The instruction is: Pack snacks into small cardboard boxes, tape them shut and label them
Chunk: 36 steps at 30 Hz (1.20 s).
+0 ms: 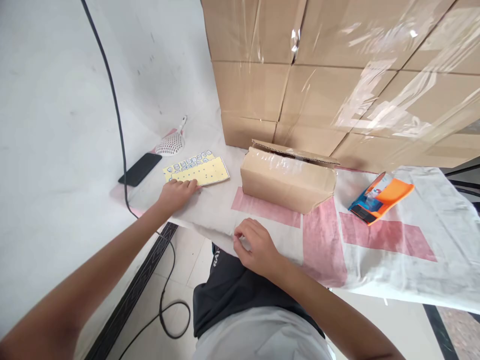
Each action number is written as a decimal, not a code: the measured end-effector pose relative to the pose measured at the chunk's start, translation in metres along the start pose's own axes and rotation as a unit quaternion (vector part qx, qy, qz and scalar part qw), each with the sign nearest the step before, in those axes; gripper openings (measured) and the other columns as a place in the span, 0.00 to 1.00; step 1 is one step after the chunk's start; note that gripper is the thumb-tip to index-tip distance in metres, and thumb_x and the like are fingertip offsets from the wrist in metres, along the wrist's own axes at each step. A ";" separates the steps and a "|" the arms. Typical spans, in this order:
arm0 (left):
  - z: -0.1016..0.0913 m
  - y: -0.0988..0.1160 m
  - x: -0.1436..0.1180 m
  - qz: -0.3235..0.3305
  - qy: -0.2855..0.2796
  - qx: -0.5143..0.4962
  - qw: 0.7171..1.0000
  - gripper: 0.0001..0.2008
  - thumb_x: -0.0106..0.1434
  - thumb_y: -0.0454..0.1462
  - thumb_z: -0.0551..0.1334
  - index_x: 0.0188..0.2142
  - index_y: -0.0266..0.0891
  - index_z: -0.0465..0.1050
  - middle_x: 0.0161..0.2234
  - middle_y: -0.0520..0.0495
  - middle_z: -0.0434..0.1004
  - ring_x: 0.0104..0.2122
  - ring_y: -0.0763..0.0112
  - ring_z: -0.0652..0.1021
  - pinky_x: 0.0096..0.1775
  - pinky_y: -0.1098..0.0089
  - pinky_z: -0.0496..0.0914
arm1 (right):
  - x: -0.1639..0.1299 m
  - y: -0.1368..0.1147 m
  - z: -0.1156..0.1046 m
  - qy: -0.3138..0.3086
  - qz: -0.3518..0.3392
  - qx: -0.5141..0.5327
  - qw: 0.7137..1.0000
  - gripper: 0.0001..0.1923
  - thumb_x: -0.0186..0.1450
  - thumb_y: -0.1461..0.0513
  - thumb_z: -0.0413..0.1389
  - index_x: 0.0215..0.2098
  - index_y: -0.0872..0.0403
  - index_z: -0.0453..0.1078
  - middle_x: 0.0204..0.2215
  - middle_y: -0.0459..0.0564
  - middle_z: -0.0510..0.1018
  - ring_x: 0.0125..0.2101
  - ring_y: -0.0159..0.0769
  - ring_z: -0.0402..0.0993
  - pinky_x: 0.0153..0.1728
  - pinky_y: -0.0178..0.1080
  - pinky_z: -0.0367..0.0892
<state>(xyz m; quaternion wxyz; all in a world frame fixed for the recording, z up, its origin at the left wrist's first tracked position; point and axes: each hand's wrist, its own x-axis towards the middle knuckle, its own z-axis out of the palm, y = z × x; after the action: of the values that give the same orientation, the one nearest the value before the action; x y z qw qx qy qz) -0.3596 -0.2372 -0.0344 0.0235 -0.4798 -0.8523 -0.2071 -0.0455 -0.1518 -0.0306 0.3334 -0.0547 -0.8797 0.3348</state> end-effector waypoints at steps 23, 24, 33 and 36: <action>-0.077 0.060 -0.116 -0.171 -0.032 -0.393 0.903 0.24 0.64 0.58 0.60 0.26 0.41 0.69 0.23 0.50 0.70 0.24 0.70 0.70 0.27 0.71 0.66 | 0.085 -0.009 0.041 -0.033 0.321 0.477 0.818 0.29 0.56 0.45 0.68 0.50 0.51 0.74 0.38 0.46 0.72 0.33 0.30 0.65 0.28 0.32 0.60; -0.075 0.061 -0.120 -0.180 -0.028 -0.400 0.898 0.24 0.64 0.58 0.60 0.26 0.41 0.68 0.23 0.50 0.70 0.24 0.70 0.70 0.27 0.71 0.66 | 0.086 -0.009 0.043 -0.032 0.331 0.499 0.800 0.28 0.56 0.46 0.69 0.49 0.51 0.74 0.38 0.46 0.73 0.33 0.30 0.65 0.28 0.31 0.59; -0.068 0.060 -0.118 -0.154 0.058 -0.283 0.945 0.19 0.69 0.52 0.56 0.31 0.42 0.72 0.29 0.48 0.76 0.31 0.66 0.75 0.34 0.68 0.70 | 0.081 -0.015 0.049 0.035 0.325 0.623 0.710 0.24 0.51 0.50 0.74 0.40 0.54 0.79 0.37 0.53 0.85 0.34 0.42 0.81 0.41 0.46 0.76; -0.070 0.071 -0.113 -0.043 0.226 -0.103 0.968 0.14 0.70 0.47 0.58 0.43 0.40 0.76 0.39 0.42 0.80 0.42 0.61 0.78 0.45 0.63 0.72 | 0.081 -0.016 0.046 0.066 0.297 0.586 0.751 0.22 0.52 0.51 0.73 0.41 0.52 0.79 0.38 0.50 0.85 0.35 0.41 0.81 0.40 0.45 0.76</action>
<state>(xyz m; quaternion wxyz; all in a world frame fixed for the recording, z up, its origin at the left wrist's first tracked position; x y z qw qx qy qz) -0.2505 -0.3226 0.0261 0.1573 -0.3828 -0.8189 -0.3977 -0.1344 -0.1636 -0.0015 0.2412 -0.1293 -0.4265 0.8621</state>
